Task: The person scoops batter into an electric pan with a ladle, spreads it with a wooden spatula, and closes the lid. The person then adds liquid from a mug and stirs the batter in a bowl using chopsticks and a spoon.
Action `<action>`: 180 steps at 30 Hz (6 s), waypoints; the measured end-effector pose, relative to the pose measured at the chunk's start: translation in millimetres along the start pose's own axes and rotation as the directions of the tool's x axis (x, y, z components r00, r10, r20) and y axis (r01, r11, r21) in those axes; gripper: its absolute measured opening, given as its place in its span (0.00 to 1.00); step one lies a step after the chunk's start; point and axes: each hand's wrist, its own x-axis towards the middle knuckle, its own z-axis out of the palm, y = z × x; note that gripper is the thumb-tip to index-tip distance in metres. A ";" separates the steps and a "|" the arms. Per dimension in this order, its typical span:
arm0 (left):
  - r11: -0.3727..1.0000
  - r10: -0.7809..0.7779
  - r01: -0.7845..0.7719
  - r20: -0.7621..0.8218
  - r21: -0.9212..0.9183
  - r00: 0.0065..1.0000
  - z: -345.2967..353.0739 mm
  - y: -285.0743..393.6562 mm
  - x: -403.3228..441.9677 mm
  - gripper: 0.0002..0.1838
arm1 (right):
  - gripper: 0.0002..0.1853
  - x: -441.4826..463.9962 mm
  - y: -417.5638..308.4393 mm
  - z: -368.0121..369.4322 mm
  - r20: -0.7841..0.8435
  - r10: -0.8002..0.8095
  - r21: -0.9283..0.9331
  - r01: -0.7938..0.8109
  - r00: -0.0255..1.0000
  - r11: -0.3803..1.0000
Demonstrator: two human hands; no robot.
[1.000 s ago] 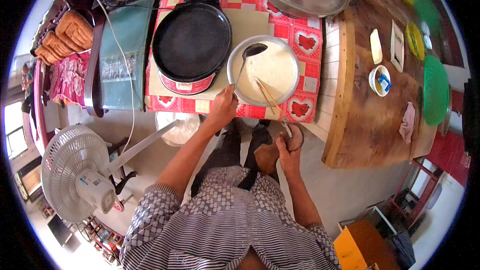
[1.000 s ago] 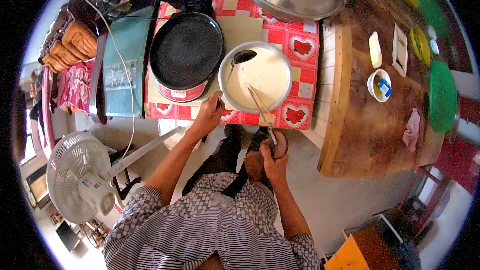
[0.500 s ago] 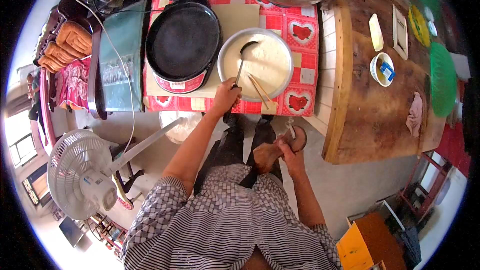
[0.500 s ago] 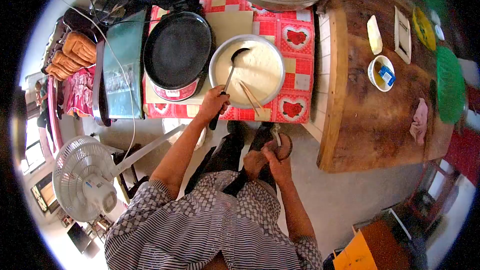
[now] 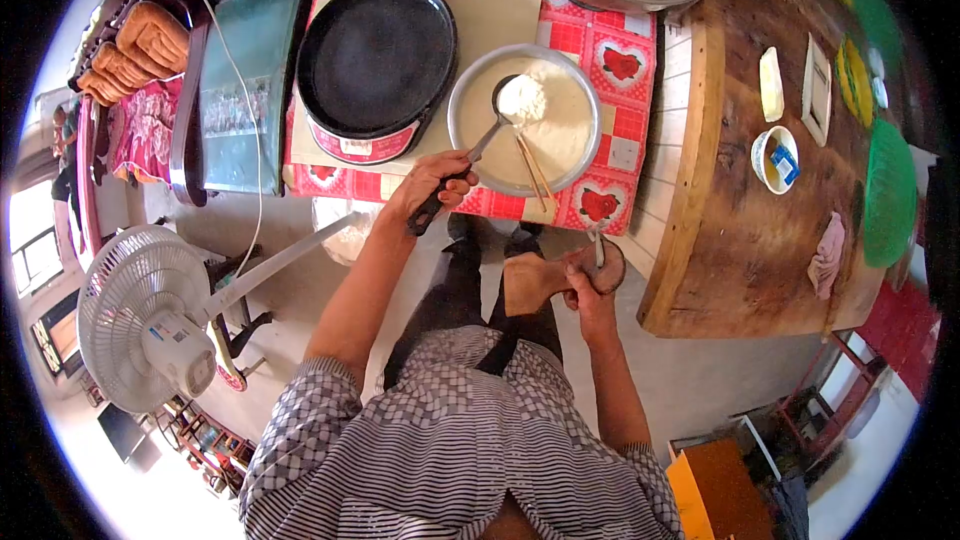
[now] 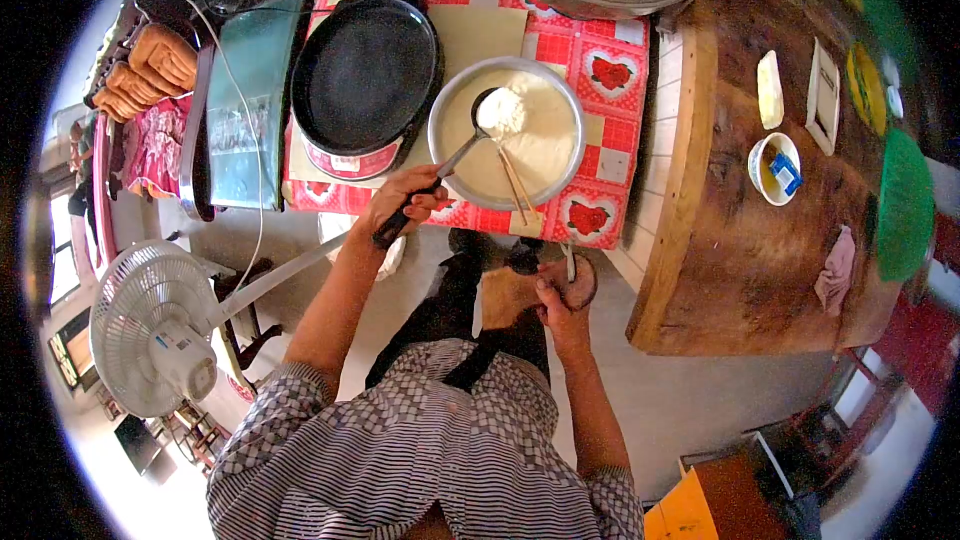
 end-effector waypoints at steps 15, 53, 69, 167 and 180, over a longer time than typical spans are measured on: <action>0.937 0.079 -0.049 -0.074 0.345 0.994 63.0 33.2 -83.4 0.13 | 0.20 29.6 -20.0 30.9 -0.144 -0.151 0.377 0.196 0.978 0.905; 0.852 0.416 -0.257 -0.293 0.456 0.861 -46.3 142.5 -151.3 0.09 | 0.11 187.1 -39.4 228.5 0.002 -0.057 0.702 0.039 0.998 0.711; 0.517 0.747 -0.304 -0.248 0.800 0.617 -79.0 153.6 -36.6 0.06 | 0.12 183.1 -59.2 196.1 -0.056 -0.151 0.370 0.161 0.987 0.915; 0.995 0.061 -0.062 0.009 0.080 0.998 3.2 76.0 -104.6 0.16 | 0.09 105.4 -31.8 44.1 -0.184 -0.078 0.730 0.190 0.980 0.657; 0.655 0.586 -0.225 -0.297 0.722 0.754 -93.9 75.0 -111.8 0.05 | 0.08 109.4 -29.1 95.1 -0.245 -0.011 0.600 0.161 0.969 0.784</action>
